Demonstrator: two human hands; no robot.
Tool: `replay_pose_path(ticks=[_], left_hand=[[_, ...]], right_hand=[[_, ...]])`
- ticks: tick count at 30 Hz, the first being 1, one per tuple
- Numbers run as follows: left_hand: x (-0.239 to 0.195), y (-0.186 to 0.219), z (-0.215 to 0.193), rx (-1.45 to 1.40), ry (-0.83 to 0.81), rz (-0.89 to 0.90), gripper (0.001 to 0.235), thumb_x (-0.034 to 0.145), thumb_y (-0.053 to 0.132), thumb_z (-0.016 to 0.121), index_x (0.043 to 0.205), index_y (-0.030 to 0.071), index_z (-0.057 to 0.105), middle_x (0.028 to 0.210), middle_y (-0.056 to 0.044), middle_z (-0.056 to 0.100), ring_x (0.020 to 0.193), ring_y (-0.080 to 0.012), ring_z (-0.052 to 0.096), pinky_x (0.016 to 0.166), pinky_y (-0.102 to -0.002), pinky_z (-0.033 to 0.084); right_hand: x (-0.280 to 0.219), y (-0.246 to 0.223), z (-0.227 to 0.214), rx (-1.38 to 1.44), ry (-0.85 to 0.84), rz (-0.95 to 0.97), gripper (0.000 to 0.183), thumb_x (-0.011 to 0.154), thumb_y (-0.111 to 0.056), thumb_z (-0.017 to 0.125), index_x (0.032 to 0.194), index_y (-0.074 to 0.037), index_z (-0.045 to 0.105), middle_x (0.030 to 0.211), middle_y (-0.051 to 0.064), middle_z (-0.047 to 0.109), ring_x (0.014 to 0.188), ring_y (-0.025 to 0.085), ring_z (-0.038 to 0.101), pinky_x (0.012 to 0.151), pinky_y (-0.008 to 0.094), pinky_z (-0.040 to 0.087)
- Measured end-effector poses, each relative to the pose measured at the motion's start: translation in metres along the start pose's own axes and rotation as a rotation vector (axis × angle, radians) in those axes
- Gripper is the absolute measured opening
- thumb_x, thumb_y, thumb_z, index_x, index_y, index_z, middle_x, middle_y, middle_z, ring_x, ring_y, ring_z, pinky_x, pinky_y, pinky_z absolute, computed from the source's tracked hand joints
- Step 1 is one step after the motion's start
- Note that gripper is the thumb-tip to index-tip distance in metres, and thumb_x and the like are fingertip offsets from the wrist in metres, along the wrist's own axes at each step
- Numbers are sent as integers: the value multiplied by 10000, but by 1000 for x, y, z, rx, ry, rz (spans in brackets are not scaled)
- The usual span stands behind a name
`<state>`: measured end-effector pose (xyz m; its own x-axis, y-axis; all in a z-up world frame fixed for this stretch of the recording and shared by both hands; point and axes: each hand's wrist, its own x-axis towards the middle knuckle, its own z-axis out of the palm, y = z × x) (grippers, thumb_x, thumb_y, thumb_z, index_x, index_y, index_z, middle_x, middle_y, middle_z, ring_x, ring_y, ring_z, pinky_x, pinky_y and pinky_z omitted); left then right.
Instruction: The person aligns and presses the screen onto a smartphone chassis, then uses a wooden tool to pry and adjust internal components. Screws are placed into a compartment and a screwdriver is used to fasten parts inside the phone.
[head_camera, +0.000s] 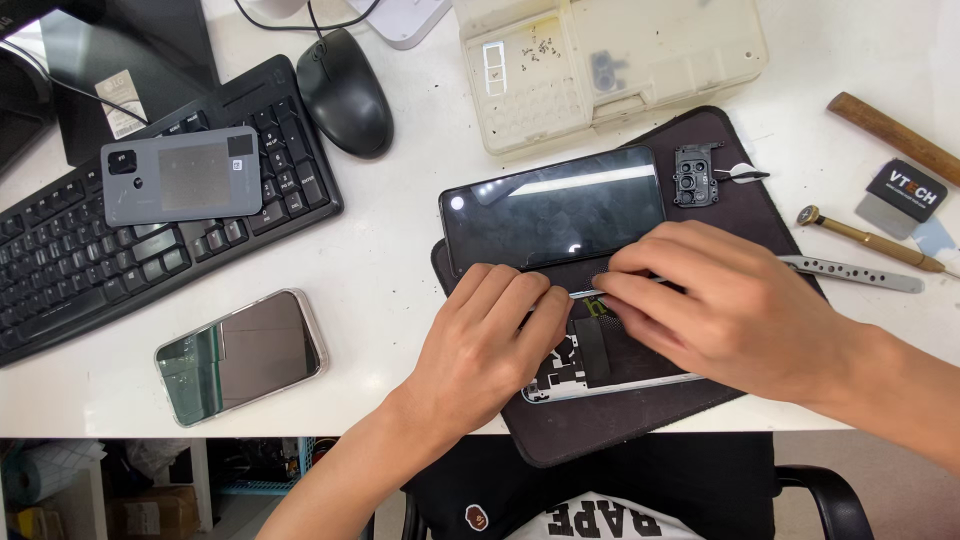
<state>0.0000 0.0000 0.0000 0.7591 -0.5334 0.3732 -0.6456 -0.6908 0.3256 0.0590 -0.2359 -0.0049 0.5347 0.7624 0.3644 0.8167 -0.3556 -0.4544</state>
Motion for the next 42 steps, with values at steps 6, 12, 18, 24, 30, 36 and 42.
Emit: replay_pose_path(ticks=[6, 12, 18, 24, 30, 36, 42], left_hand=[[2, 0, -2, 27, -10, 14, 206, 883, 37, 757, 1065, -35, 693, 1042, -120, 636, 910, -241, 628, 826, -379, 521], [2, -1, -3, 29, -12, 15, 222, 874, 47, 757, 1068, -37, 690, 1039, -119, 627, 902, -244, 619, 821, -381, 511], [3, -1, -2, 24, -20, 13, 211, 876, 25, 741, 1068, -40, 681, 1041, -118, 621, 911, -238, 618, 839, -378, 515], [0, -2, -2, 24, -20, 29, 246, 838, 9, 713, 1075, -50, 692, 1037, -121, 624, 911, -245, 616, 852, -381, 520], [0, -2, 1, 33, -14, 20, 218, 855, -10, 723, 1070, -38, 701, 1030, -101, 627, 906, -220, 620, 845, -361, 523], [-2, -3, 0, 39, -14, 34, 233, 841, -14, 728, 1070, -48, 701, 1017, -106, 620, 898, -224, 617, 844, -363, 526], [0, -3, -1, 37, -19, 33, 239, 825, -8, 732, 1059, -48, 701, 1015, -106, 623, 898, -225, 617, 831, -363, 522]], right_hand=[[-6, 1, 0, -56, 39, -30, 233, 732, -109, 853, 924, -2, 775, 908, 98, 719, 850, 241, 696, 720, 329, 602], [-6, -5, 5, -45, 69, 2, 170, 734, -124, 866, 832, -20, 773, 887, 90, 709, 850, 238, 690, 705, 335, 594], [-4, -15, 8, -75, 76, 57, 152, 725, -113, 855, 817, -33, 764, 890, 74, 702, 880, 239, 662, 703, 356, 562], [-3, -18, 8, -61, 29, 138, 162, 751, -81, 838, 840, 10, 740, 870, 76, 663, 848, 234, 632, 721, 351, 556], [-6, -12, 4, -74, 31, 59, 210, 722, -85, 839, 899, -1, 763, 905, 79, 683, 869, 241, 658, 733, 349, 574], [-14, -10, 1, -26, 33, 44, 213, 709, -76, 844, 901, -19, 771, 923, 79, 692, 907, 240, 684, 737, 337, 598], [-16, -6, 1, -10, 23, 40, 209, 700, -92, 853, 889, -39, 783, 918, 72, 696, 913, 234, 677, 735, 327, 590]])
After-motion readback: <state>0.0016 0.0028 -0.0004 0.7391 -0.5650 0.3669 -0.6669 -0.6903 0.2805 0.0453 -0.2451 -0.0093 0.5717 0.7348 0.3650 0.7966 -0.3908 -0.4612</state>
